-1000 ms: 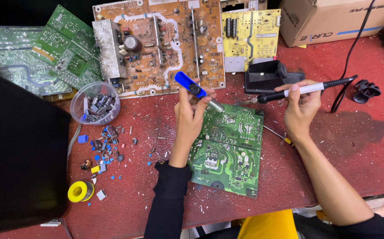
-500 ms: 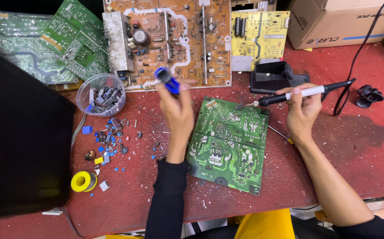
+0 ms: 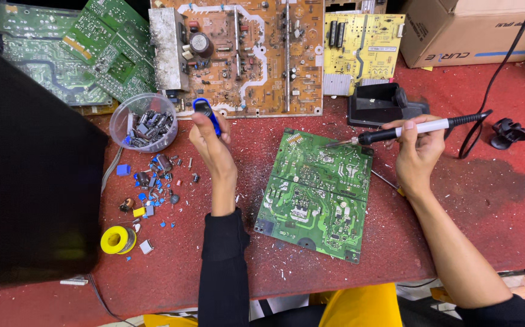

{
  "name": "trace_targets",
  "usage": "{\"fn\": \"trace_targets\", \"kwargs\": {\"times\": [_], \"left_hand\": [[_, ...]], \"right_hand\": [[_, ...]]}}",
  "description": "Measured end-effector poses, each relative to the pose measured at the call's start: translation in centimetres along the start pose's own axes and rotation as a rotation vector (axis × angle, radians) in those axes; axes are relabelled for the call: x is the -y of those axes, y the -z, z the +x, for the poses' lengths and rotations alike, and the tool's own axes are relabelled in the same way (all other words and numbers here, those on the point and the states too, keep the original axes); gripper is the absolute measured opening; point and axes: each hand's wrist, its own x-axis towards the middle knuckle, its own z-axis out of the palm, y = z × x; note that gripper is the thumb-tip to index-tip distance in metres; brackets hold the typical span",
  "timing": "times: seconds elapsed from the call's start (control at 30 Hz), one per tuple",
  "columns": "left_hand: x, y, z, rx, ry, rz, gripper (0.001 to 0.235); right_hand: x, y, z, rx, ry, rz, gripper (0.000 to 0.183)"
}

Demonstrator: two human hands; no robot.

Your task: The person uses a soldering iron and a desoldering pump to remove components from a green circuit board. They flip the board over, use a screwdriver to adjust components, and continue desoldering and removing parts from both sides of the board.

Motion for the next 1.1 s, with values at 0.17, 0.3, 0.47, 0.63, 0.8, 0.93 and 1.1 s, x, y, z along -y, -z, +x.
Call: {"fn": "trace_targets", "kwargs": {"times": [0.17,0.3,0.47,0.63,0.8,0.93,1.1], "left_hand": [[-2.0,-0.5,0.0,-0.060,-0.104,0.111,0.033],[-1.4,-0.2,0.1,-0.134,-0.227,0.193,0.016],[-1.7,-0.8,-0.2,-0.065,-0.172,-0.074,0.012],[-1.6,-0.9,-0.6,-0.043,-0.216,0.023,0.021],[-2.1,-0.6,-0.6,-0.068,-0.211,0.246,0.030],[-2.2,-0.6,-0.7,-0.061,-0.187,0.282,0.028],[-2.6,-0.6,-0.8,-0.026,-0.200,0.361,0.024]], "right_hand": [[-0.1,0.1,0.0,0.010,0.021,-0.010,0.015],[0.0,0.1,-0.1,0.000,0.044,-0.019,0.016],[2.3,-0.8,-0.3,0.005,-0.045,-0.023,0.012],[2.5,-0.7,-0.3,0.004,-0.028,-0.113,0.011],[2.8,-0.8,-0.5,0.021,0.029,-0.122,0.014],[3.4,-0.9,-0.4,0.070,0.109,-0.122,0.012],[3.7,-0.8,-0.5,0.056,0.007,-0.094,0.014]]}}
